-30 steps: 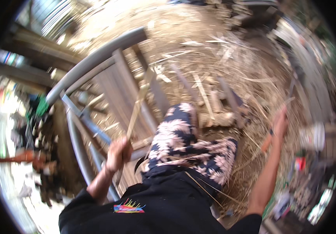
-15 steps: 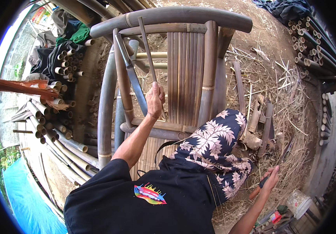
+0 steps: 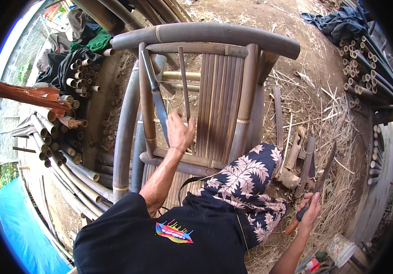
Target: The person shaves thin strips of bamboo using a knife while seated on the ground, then places them into the framework of a bamboo chair.
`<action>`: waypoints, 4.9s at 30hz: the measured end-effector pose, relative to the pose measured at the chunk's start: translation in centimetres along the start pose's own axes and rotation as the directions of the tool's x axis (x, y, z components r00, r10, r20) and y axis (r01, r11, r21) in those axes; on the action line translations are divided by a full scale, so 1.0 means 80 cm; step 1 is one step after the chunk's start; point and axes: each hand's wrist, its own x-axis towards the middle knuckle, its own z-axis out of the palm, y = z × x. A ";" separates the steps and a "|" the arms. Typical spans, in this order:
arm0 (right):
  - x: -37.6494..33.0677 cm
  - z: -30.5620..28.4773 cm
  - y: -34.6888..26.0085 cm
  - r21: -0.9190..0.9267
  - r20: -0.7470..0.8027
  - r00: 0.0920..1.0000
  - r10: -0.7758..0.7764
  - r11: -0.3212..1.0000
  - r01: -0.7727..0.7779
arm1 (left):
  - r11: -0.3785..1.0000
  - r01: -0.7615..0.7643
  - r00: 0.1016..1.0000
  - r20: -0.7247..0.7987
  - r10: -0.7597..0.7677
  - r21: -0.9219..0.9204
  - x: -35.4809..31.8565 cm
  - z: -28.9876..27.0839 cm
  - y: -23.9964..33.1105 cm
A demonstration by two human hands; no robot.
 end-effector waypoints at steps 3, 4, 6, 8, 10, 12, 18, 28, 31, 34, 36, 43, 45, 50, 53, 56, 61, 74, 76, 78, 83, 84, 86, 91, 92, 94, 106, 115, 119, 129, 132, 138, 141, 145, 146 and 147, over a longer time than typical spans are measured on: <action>0.004 0.005 -0.011 0.009 0.078 0.997 -0.006 1.000 0.005 | 0.945 -0.272 0.934 -0.286 0.214 -0.182 0.080 -0.058 0.061; 0.005 0.008 -0.013 0.002 0.100 0.995 -0.007 1.000 0.007 | 0.905 -0.347 0.916 -0.297 0.271 -0.245 0.104 -0.065 0.076; 0.011 0.009 -0.010 0.002 0.103 0.994 -0.028 1.000 0.028 | 0.940 -0.266 0.964 -0.084 0.253 -0.215 0.135 -0.068 0.086; 0.004 0.010 -0.008 -0.007 0.085 0.996 -0.025 1.000 0.025 | 0.958 -0.249 0.963 -0.141 0.230 -0.139 0.146 -0.055 0.069; 0.000 0.003 -0.003 0.041 0.040 0.999 -0.009 0.999 0.008 | 0.988 -0.044 0.999 -0.034 0.040 -0.145 0.155 -0.059 0.065; -0.005 -0.006 0.010 0.065 0.040 0.999 0.004 0.998 -0.006 | 0.999 -0.003 0.997 -0.082 0.000 -0.042 0.167 -0.045 0.040; -0.020 -0.035 0.037 0.078 -0.029 0.993 0.111 0.991 -0.108 | 0.983 0.169 0.980 0.089 -0.175 0.072 0.188 -0.056 0.044; -0.035 -0.055 0.075 0.145 -0.092 0.978 0.189 0.974 -0.175 | 0.961 -0.042 0.942 0.332 -0.054 0.273 0.187 -0.104 0.094; -0.037 -0.052 0.081 0.149 -0.095 0.980 0.178 0.975 -0.163 | 0.977 0.209 0.977 0.050 -0.207 -0.031 0.213 -0.074 0.067; -0.046 -0.053 0.084 0.166 -0.098 0.972 0.214 0.966 -0.196 | 0.767 0.375 0.925 0.265 -0.272 -0.520 0.201 -0.052 0.131; -0.041 -0.048 0.089 0.176 -0.052 0.975 0.216 0.963 -0.204 | 0.914 0.226 0.974 0.081 -0.211 -0.336 0.197 -0.001 0.142; -0.066 -0.069 0.095 0.224 -0.147 0.975 0.168 0.965 -0.133 | 0.634 0.301 0.953 0.246 -0.177 -0.712 0.136 -0.090 0.096; -0.071 -0.075 0.102 0.270 -0.150 0.965 0.214 0.948 -0.168 | 0.668 0.227 0.973 0.142 -0.181 -0.709 0.099 -0.059 -0.013; -0.085 -0.075 0.108 0.271 -0.168 0.959 0.229 0.946 -0.179 | 0.585 0.731 0.583 0.768 -0.267 -0.351 -0.048 -0.001 -0.075; -0.091 -0.077 0.103 0.259 -0.131 0.961 0.243 0.944 -0.204 | 0.591 0.696 0.606 0.774 -0.180 -0.408 -0.063 0.020 -0.102; -0.093 -0.085 0.109 0.293 -0.134 0.969 0.206 0.943 -0.160 | 0.638 0.666 0.613 0.771 -0.175 -0.385 -0.056 0.031 -0.097; -0.075 -0.106 0.117 0.428 -0.116 0.963 0.245 0.887 -0.174 | 0.996 -0.072 0.527 0.850 0.001 0.044 -0.015 0.005 -0.039; -0.114 -0.241 0.345 0.639 -0.228 0.608 0.761 0.588 -0.496 | 0.875 0.388 0.092 0.956 0.277 -0.291 -0.168 0.377 0.397; -0.108 -0.216 0.354 0.427 -0.285 0.614 0.736 0.671 -0.607 | 0.966 0.013 0.328 0.914 0.238 -0.256 -0.170 0.531 0.332; -0.144 -0.192 0.423 0.290 -0.507 0.522 0.686 0.706 -0.646 | 0.982 -0.180 0.379 0.918 0.116 -0.049 -0.217 0.569 0.372; -0.128 -0.176 0.405 0.116 -0.395 0.591 0.704 0.676 -0.728 | 0.975 -0.018 0.476 0.859 -0.186 0.220 -0.251 0.705 0.313; -0.126 -0.168 0.405 0.107 -0.402 0.587 0.703 0.672 -0.733 | 0.970 -0.121 0.464 0.876 -0.132 0.210 -0.257 0.726 0.309; -0.109 -0.156 0.408 0.154 -0.452 0.627 0.635 0.748 -0.646 | 0.964 -0.210 0.441 0.895 -0.058 0.166 -0.256 0.761 0.289; -0.022 -0.162 0.412 0.313 -0.271 0.770 0.577 0.810 -0.496 | 0.964 0.234 0.500 0.866 -0.006 -0.129 -0.229 0.784 0.241; -0.004 -0.158 0.419 0.373 -0.262 0.791 0.553 0.814 -0.445 | 0.902 0.388 0.485 0.874 -0.026 -0.188 -0.248 0.749 0.286; 0.041 -0.146 0.426 0.382 -0.306 0.799 0.517 0.836 -0.394 | 0.795 0.515 0.453 0.889 0.065 -0.321 -0.271 0.685 0.348; 0.243 -0.091 0.497 -0.356 -0.390 0.917 -0.081 0.932 -0.069 | 0.634 -0.293 0.190 0.606 0.773 -0.716 -0.386 0.568 0.370; 0.252 -0.102 0.496 -0.361 -0.327 0.936 -0.130 0.933 0.004 | 0.530 -0.486 0.096 0.561 0.822 -0.695 -0.393 0.538 0.392; 0.263 -0.093 0.486 -0.385 -0.432 0.829 -0.356 0.904 0.188 | 0.492 -0.519 0.087 0.529 0.844 -0.700 -0.401 0.536 0.390; 0.266 -0.102 0.510 -0.247 -0.231 0.973 0.010 0.967 -0.069 | 0.437 -0.545 0.088 0.469 0.879 -0.716 -0.408 0.542 0.394; 0.263 -0.094 0.484 -0.304 -0.423 0.824 -0.378 0.915 0.264 | 0.456 -0.525 0.099 0.481 0.871 -0.718 -0.402 0.542 0.389; 0.280 -0.089 0.565 -0.518 -0.259 0.955 -0.144 0.855 -0.012 | 0.463 -0.524 0.110 0.483 0.869 -0.714 -0.406 0.540 0.393; 0.299 -0.106 0.563 -0.336 -0.155 0.987 0.040 0.938 -0.091 | 0.455 -0.554 0.082 0.499 0.863 -0.697 -0.409 0.542 0.403; 0.285 -0.108 0.472 -0.246 -0.319 0.925 -0.205 0.961 0.129 | 0.453 -0.563 0.105 0.483 0.869 -0.692 -0.400 0.548 0.394; 0.291 -0.100 0.466 -0.322 -0.453 0.788 -0.416 0.901 0.290 | 0.440 -0.565 0.097 0.474 0.875 -0.698 -0.397 0.547 0.391; 0.288 -0.093 0.497 -0.375 -0.369 0.874 -0.315 0.911 0.169 | 0.442 -0.552 0.082 0.481 0.873 -0.708 -0.397 0.545 0.392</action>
